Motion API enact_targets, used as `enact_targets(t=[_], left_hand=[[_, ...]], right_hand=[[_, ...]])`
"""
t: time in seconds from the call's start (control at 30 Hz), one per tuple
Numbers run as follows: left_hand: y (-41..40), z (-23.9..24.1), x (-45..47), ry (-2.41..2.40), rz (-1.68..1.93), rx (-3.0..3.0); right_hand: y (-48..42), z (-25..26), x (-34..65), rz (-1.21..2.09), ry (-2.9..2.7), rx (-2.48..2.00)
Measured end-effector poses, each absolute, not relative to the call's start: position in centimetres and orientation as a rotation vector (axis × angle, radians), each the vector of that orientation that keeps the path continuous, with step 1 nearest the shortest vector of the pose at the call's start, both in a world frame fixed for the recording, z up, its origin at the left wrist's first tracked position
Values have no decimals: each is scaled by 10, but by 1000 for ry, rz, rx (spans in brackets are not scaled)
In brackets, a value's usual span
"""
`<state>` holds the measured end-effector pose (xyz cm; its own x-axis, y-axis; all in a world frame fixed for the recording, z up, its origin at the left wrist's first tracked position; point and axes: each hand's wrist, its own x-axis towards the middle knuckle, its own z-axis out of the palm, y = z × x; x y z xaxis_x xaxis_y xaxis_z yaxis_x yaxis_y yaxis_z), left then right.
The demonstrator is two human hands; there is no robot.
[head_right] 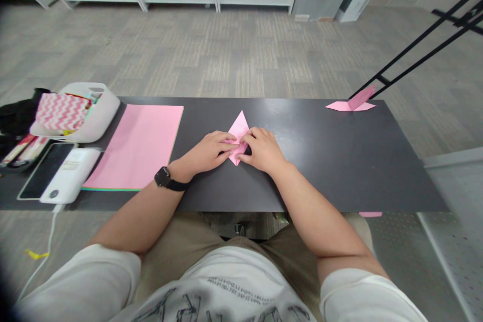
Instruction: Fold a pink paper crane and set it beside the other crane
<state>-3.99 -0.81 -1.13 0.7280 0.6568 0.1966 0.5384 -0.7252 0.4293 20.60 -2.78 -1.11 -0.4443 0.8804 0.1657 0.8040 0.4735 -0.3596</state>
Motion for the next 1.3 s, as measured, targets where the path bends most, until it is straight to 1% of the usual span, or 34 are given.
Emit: enact_targets(t=[0.6, 0.87, 1.3], left_hand=[[-7, -11, -40, 914, 463, 2611], [-7, -11, -41, 919, 452, 2601], [-8, -12, -41, 909, 467, 2644]], right_hand=[[-39, -2, 203, 279, -2507, -1459], [-32, -3, 223, 456, -2491, -1311], [-28, 1, 228, 445, -2502, -1303]])
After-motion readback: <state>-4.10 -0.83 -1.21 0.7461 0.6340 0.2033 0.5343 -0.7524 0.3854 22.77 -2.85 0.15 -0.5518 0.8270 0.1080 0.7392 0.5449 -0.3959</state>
